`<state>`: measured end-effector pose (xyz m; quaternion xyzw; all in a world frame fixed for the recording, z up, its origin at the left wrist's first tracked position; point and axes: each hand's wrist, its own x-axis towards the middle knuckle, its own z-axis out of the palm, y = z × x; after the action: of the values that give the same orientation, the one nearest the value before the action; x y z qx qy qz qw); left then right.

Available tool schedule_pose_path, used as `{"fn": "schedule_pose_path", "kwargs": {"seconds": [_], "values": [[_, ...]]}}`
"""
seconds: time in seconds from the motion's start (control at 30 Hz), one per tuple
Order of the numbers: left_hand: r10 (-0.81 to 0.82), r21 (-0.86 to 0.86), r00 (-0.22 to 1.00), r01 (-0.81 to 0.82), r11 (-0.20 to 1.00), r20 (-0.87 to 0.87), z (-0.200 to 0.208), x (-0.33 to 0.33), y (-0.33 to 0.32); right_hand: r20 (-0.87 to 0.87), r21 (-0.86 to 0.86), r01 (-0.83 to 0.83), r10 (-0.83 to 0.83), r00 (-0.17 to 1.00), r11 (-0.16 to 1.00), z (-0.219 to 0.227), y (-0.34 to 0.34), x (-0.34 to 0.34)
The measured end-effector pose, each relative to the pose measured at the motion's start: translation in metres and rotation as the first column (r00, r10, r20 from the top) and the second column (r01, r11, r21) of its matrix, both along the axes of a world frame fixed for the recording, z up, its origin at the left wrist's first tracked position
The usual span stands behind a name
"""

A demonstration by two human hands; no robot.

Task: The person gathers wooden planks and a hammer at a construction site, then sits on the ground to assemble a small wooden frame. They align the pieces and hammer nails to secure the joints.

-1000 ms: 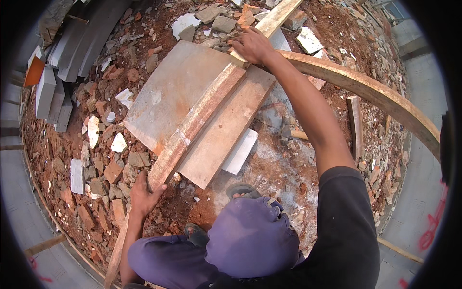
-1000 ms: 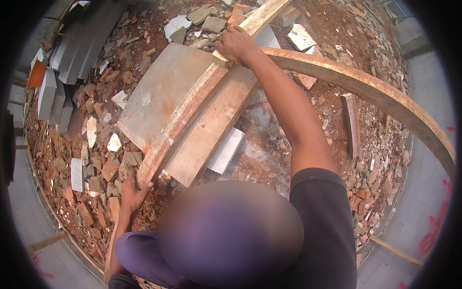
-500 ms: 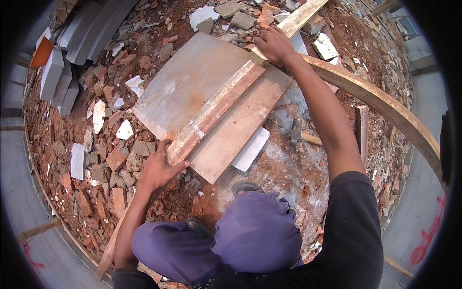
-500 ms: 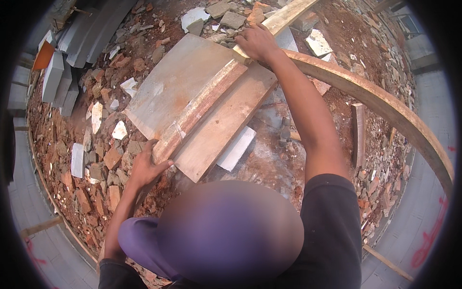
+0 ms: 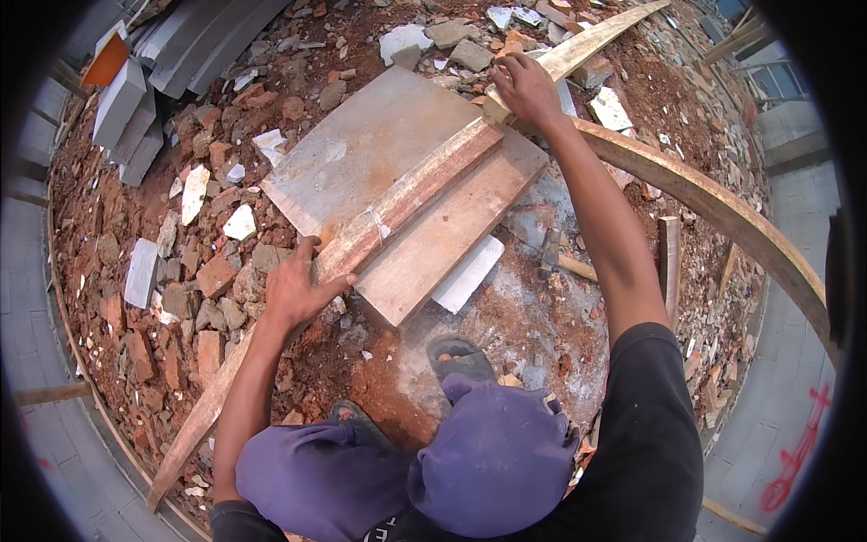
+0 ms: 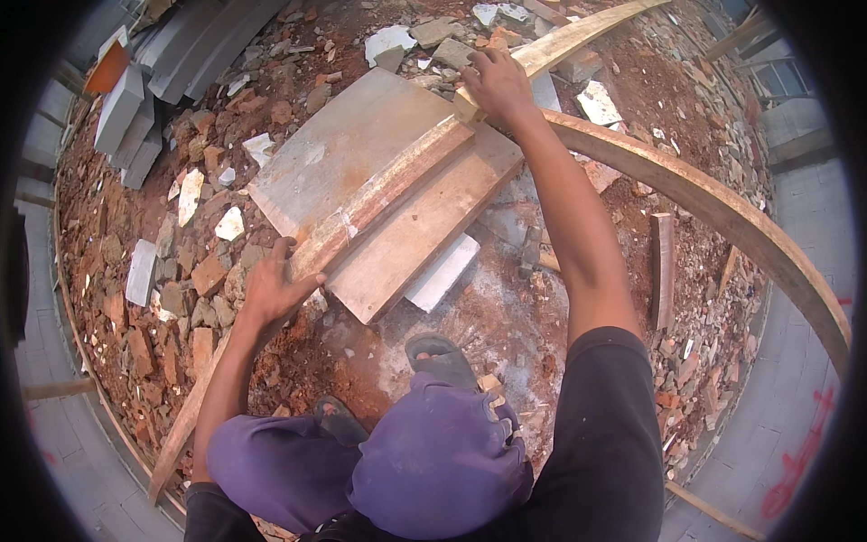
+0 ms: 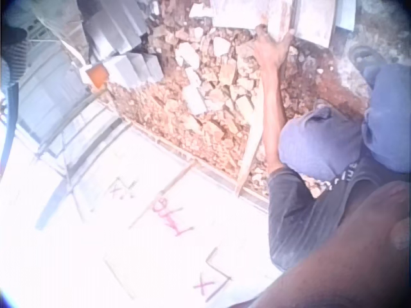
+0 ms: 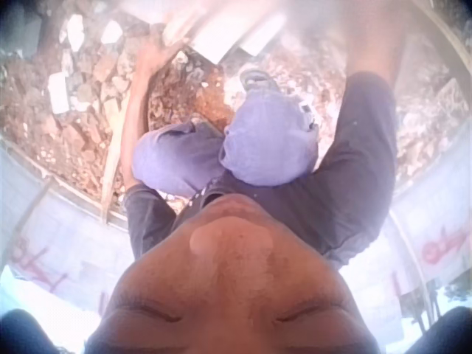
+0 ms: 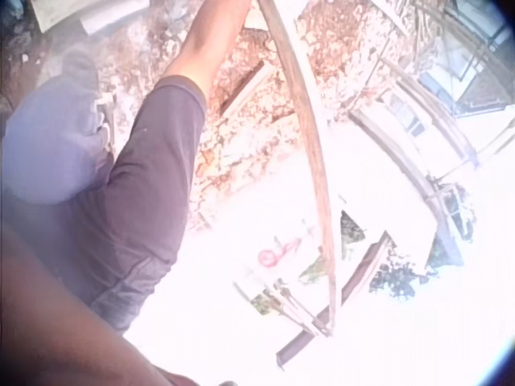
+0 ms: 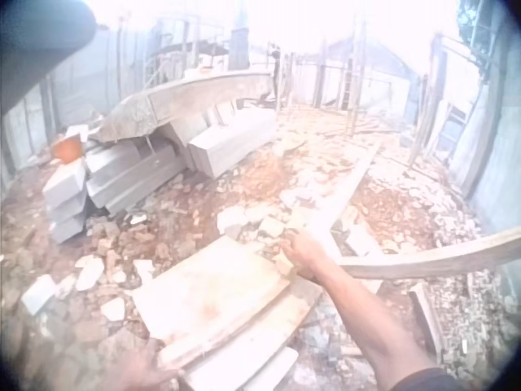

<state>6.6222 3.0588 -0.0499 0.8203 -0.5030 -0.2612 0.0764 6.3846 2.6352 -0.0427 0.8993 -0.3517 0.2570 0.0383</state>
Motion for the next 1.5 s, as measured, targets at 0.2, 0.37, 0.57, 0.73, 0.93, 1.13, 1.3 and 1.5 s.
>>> {"fn": "schedule_pose_path", "kwargs": {"seconds": [0.2, 0.37, 0.57, 0.73, 0.93, 1.13, 1.3, 1.5], "values": [[0.289, -0.495, 0.914, -0.117, 0.861, 0.285, -0.010, 0.024, 0.131, 0.205, 0.072, -0.473, 0.451, 0.869, 0.878, 0.009, 0.162, 0.029], [0.397, -0.365, 0.867, -0.280, 0.888, 0.301, -0.009, 0.047, 0.219, -0.128, 0.232, -0.553, 0.589, 0.798, 0.800, -0.005, 0.211, 0.028], [0.459, -0.275, 0.823, -0.381, 0.883, 0.335, -0.030, 0.039, 0.275, -0.333, 0.339, -0.521, 0.618, 0.712, 0.783, -0.026, 0.192, 0.047], [0.400, -0.163, 0.881, -0.369, 0.915, 0.252, -0.039, 0.047, 0.269, -0.321, 0.294, -0.566, 0.637, 0.700, 0.770, -0.033, 0.172, 0.046], [0.459, -0.184, 0.836, -0.421, 0.888, 0.300, -0.061, 0.040, 0.281, -0.281, 0.234, -0.609, 0.653, 0.703, 0.758, -0.057, 0.173, 0.041], [0.330, 0.144, 0.934, -0.349, 0.926, 0.140, -0.014, 0.041, 0.266, -0.271, 0.197, -0.580, 0.613, 0.743, 0.790, -0.049, 0.183, -0.008], [0.434, -0.254, 0.859, -0.370, 0.894, 0.273, -0.044, 0.007, 0.271, -0.331, 0.231, -0.602, 0.643, 0.691, 0.765, -0.013, 0.209, 0.005], [0.449, -0.329, 0.782, -0.326, 0.886, 0.433, -0.036, -0.010, 0.287, -0.177, 0.195, -0.589, 0.619, 0.765, 0.784, -0.017, 0.199, -0.020]]}}
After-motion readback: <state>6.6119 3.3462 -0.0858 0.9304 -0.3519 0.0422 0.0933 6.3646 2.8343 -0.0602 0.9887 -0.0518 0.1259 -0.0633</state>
